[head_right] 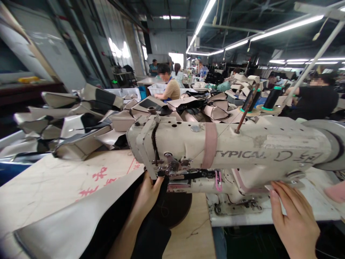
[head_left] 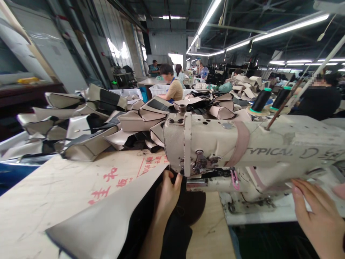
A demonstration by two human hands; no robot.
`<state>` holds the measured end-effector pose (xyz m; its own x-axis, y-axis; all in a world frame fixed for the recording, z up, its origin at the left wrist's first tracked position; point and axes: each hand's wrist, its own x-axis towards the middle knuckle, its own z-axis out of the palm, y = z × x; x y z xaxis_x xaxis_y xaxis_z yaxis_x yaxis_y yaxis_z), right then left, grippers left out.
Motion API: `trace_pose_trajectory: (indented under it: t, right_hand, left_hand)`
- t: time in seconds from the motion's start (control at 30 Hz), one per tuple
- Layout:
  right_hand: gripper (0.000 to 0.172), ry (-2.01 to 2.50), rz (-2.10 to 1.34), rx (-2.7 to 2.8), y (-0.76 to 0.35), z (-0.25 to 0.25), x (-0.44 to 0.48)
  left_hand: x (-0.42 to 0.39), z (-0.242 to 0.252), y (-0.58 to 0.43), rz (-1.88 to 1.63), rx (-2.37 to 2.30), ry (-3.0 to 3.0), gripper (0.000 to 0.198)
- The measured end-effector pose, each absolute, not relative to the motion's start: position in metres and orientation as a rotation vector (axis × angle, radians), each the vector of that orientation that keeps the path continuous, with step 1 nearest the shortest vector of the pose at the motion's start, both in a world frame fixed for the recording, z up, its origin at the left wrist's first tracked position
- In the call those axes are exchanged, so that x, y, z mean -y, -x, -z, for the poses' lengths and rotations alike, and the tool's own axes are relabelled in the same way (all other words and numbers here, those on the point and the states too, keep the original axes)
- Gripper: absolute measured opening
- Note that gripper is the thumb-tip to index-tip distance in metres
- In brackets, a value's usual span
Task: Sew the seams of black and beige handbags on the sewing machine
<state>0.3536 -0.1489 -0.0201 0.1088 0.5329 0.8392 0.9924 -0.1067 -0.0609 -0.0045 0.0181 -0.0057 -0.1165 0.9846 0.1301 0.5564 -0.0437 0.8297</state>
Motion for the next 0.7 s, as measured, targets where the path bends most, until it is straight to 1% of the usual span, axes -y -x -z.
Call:
trace_pose_trajectory:
  t: [0.1, 0.3, 0.4, 0.53, 0.7]
  right_hand:
    - [0.041, 1.701, 0.909, 1.458, -0.348, 0.039, 0.15]
    - [0.042, 1.729, 0.845, 1.434, -0.343, 0.088, 0.158]
    - [0.041, 1.746, 0.838, 1.448, -0.346, 0.098, 0.161]
    - [0.04, 1.73, 0.853, 1.466, -0.349, 0.087, 0.161]
    - [0.036, 1.718, 0.795, 1.413, -0.345, 0.045, 0.158]
  left_hand:
    - [-0.019, 0.008, 0.004, -1.012, -1.74, -1.699, 0.023]
    - [-0.015, 0.008, 0.004, -0.975, -1.797, -1.745, 0.023]
    - [-0.011, 0.009, 0.004, -0.961, -1.817, -1.757, 0.023]
    - [-0.007, 0.014, 0.005, -0.973, -1.83, -1.776, 0.027]
    - [-0.005, 0.017, 0.005, -0.981, -1.804, -1.758, 0.031]
